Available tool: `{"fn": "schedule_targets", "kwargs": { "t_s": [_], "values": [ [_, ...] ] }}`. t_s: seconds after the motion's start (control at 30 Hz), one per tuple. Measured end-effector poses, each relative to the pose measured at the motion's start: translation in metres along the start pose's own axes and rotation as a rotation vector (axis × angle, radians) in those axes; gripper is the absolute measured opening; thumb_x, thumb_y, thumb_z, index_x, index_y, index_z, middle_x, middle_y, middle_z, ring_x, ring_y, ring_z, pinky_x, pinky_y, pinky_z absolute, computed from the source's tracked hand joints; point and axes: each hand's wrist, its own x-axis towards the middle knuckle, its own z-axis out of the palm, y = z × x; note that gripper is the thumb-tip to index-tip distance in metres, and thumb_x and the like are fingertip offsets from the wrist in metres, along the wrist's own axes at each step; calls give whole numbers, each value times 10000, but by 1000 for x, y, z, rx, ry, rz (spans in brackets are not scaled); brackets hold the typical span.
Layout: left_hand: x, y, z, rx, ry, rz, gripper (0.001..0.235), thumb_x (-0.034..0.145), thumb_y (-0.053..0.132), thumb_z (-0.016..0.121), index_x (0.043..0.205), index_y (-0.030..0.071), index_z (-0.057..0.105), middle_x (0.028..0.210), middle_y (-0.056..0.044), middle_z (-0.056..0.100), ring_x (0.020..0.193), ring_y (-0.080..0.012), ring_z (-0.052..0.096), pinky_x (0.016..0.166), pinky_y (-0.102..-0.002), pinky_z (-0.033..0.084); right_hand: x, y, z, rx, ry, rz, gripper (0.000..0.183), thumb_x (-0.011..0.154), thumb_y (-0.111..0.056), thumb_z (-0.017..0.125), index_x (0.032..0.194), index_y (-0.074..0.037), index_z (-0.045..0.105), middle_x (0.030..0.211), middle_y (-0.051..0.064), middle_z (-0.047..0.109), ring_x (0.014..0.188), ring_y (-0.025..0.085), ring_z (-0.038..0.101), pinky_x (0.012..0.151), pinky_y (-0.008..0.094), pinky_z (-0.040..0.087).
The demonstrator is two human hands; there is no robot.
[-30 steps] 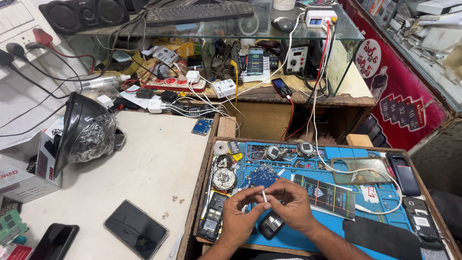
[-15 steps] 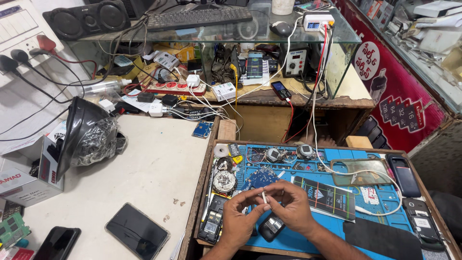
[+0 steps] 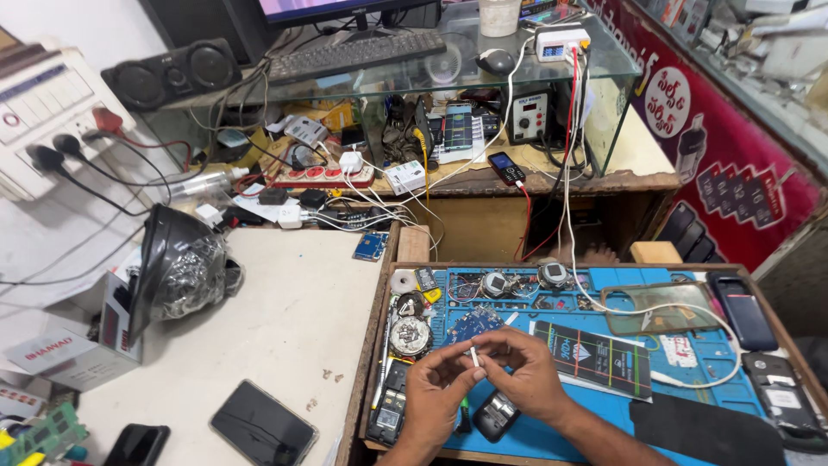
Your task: The person holds a small electronic device and repeatedly rubs a white stick-like object against its surface. The hands turn the device over and continue the rubbing action on different sides.
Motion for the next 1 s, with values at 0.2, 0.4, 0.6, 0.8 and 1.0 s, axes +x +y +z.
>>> {"fn": "schedule_targets", "kwargs": {
  "t_s": [0.2, 0.4, 0.6, 0.8, 1.0],
  "values": [
    [5, -4, 3, -39, 19, -20, 401, 844, -78, 773, 1236, -35, 703, 930, -51, 728, 872, -103, 679, 837, -249, 566, 2, 4, -2, -1, 20, 2, 257, 889, 2, 705, 1144, 30, 722, 1014, 101, 680, 962, 164, 714, 871, 319, 645],
    [2, -10, 2, -43, 36, -13, 393, 838, -66, 775, 1222, -24, 698, 960, -59, 747, 896, -106, 696, 845, -249, 574, 1, 7, -1, 3, 19, 51, 242, 877, -12, 708, 1116, 25, 715, 1050, 98, 691, 980, 169, 726, 845, 317, 644],
    [4, -10, -7, 12, -28, 26, 389, 857, -34, 793, 1234, -5, 699, 936, -43, 739, 881, -95, 686, 828, -245, 559, -2, 7, 2, -26, 25, 36, 247, 881, 6, 697, 1127, 20, 717, 1050, 98, 691, 979, 163, 718, 845, 307, 642],
    [7, -4, -9, 207, -64, 146, 388, 871, -8, 800, 1248, 17, 708, 901, -4, 716, 855, -70, 664, 811, -222, 546, -1, 6, 4, -28, 50, 35, 260, 883, 33, 682, 1140, 12, 718, 1026, 93, 688, 950, 143, 719, 838, 292, 646],
    [21, -11, 5, 148, -34, 128, 380, 894, 23, 784, 1263, 17, 690, 894, -1, 712, 826, -61, 644, 753, -214, 524, 5, 17, -2, 39, 134, 117, 283, 873, 62, 667, 1152, 19, 695, 1055, 85, 675, 990, 123, 686, 836, 276, 633]
  ]
}}
